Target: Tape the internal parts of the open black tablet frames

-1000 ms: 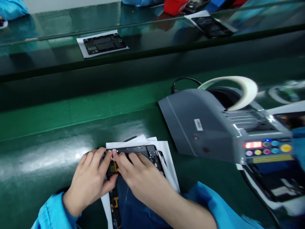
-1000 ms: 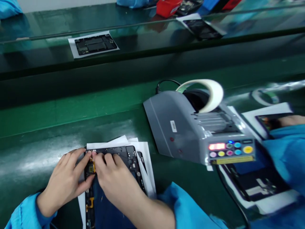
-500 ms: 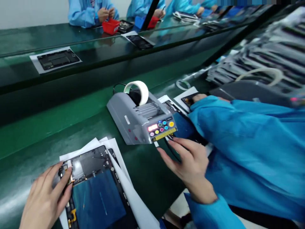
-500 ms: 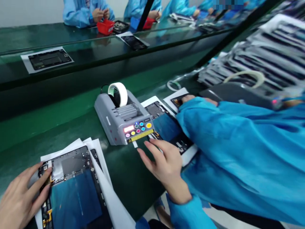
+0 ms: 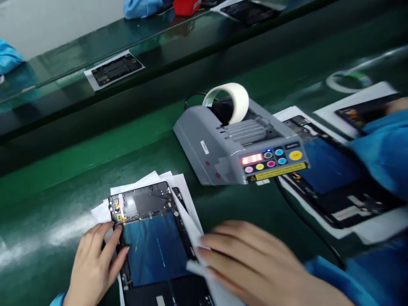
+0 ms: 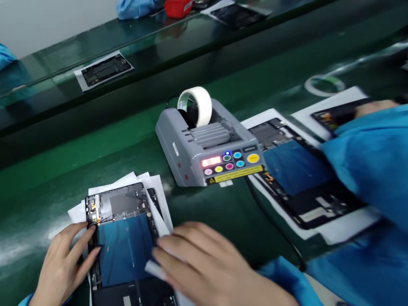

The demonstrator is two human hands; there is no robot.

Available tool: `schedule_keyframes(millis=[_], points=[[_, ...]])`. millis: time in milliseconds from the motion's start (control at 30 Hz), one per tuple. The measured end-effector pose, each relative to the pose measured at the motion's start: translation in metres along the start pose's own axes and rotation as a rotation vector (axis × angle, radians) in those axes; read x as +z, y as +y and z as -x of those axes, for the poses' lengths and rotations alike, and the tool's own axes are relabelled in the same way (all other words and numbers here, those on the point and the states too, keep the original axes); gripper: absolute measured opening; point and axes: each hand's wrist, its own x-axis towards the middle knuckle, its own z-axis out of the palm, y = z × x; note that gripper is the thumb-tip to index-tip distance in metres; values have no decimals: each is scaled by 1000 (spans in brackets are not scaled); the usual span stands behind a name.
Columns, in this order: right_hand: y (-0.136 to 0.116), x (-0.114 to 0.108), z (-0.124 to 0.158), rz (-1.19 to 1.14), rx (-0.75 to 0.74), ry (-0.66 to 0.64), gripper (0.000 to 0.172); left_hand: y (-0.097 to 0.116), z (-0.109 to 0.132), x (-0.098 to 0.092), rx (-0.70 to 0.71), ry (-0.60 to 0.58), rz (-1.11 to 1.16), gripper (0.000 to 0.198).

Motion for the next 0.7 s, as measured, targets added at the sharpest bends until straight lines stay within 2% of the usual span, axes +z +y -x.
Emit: schedule_keyframes(millis=[133, 233, 333, 533, 700], points=[[-14, 53, -41, -14, -153, -115, 42, 5, -4, 7, -17, -24, -7, 36], [-13, 78, -50, -11, -176, -175, 52, 6, -5, 10, -31, -16, 11, 35], [-13, 87, -49, -9, -164, -213, 55, 7, -5, 12, -44, -12, 44, 34], [-15, 89, -55, -24, -158, -299, 54, 11, -5, 11, -67, -12, 69, 33], [-14, 92, -62, -42, -160, -306, 53, 14, -6, 11, -68, -15, 38, 33]])
